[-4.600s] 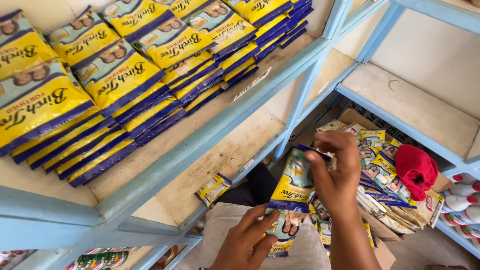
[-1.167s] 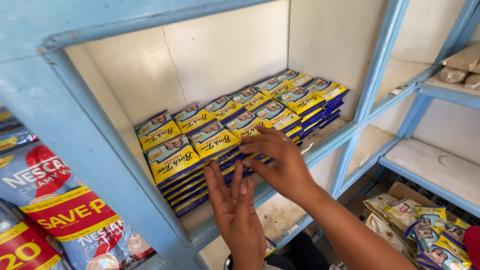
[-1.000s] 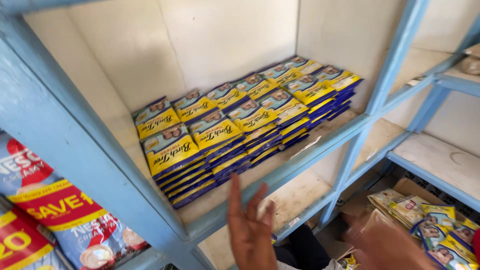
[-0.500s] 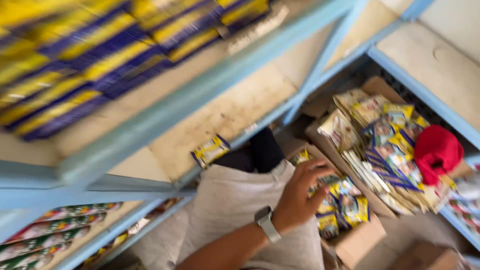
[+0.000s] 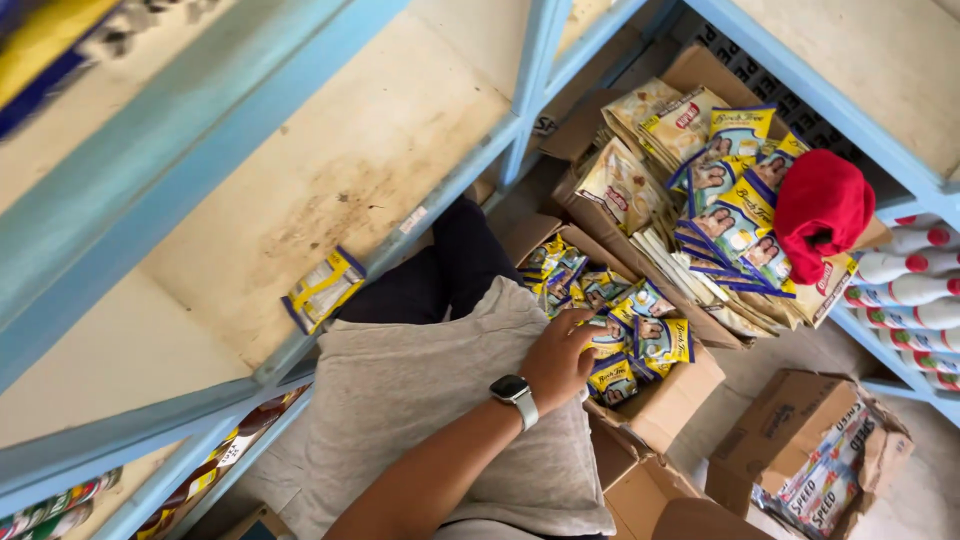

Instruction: Restocking and organizing milk powder packets on grocery store shelves.

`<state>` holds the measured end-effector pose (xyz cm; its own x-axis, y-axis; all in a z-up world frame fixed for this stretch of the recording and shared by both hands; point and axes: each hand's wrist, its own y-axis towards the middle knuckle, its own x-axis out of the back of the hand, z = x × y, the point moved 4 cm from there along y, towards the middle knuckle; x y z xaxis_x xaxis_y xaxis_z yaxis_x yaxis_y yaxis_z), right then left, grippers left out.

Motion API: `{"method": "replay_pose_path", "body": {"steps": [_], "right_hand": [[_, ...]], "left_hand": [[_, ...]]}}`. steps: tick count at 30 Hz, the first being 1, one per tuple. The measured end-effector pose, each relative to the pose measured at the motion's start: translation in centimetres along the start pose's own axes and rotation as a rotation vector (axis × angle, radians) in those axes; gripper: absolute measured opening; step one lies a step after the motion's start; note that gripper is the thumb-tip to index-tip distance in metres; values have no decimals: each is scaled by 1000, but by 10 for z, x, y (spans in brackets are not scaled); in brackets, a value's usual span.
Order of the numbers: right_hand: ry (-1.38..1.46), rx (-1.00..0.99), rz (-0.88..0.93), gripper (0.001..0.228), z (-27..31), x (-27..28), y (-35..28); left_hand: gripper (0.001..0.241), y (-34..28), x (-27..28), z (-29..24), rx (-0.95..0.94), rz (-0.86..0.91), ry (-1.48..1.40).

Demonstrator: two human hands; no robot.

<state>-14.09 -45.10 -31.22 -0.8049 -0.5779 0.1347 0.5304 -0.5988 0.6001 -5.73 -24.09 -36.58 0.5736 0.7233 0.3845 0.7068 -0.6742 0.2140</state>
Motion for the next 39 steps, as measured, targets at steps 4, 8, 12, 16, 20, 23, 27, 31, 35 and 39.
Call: {"method": "replay_pose_path", "body": {"steps": [4,8,12,16,20,23,27,31,35,39], "right_hand": [[-40,-16,-114,21,37,-1,24],[-59,-20,-221,21,20,8,20],[-71,-20,-313,21,-2,13,13],[-103,-15,-397,22,-21,24,6],[-163,11,-510,23,-33,35,0],[-210,32,-579,24,-84,38,-27],[17,-1338,-852,11,-265,99,-192],[292,-1962,-965,23,-309,78,-274],[243,-1975,-849,29,-331,69,-264],[168,-2059,-823,33,-359,70,-251]], "left_hand": [[38,0,1,2,60,90,18],[36,4,3,3,39,46,28],[36,8,7,-3,39,71,37],[38,10,10,-7,-36,59,51],[37,14,10,-6,15,88,16],[38,14,10,-5,14,101,-3],[33,13,7,0,24,74,-31],[30,15,11,-3,23,105,8],[28,15,10,-5,21,106,35],[26,19,11,-5,77,145,86]]}}
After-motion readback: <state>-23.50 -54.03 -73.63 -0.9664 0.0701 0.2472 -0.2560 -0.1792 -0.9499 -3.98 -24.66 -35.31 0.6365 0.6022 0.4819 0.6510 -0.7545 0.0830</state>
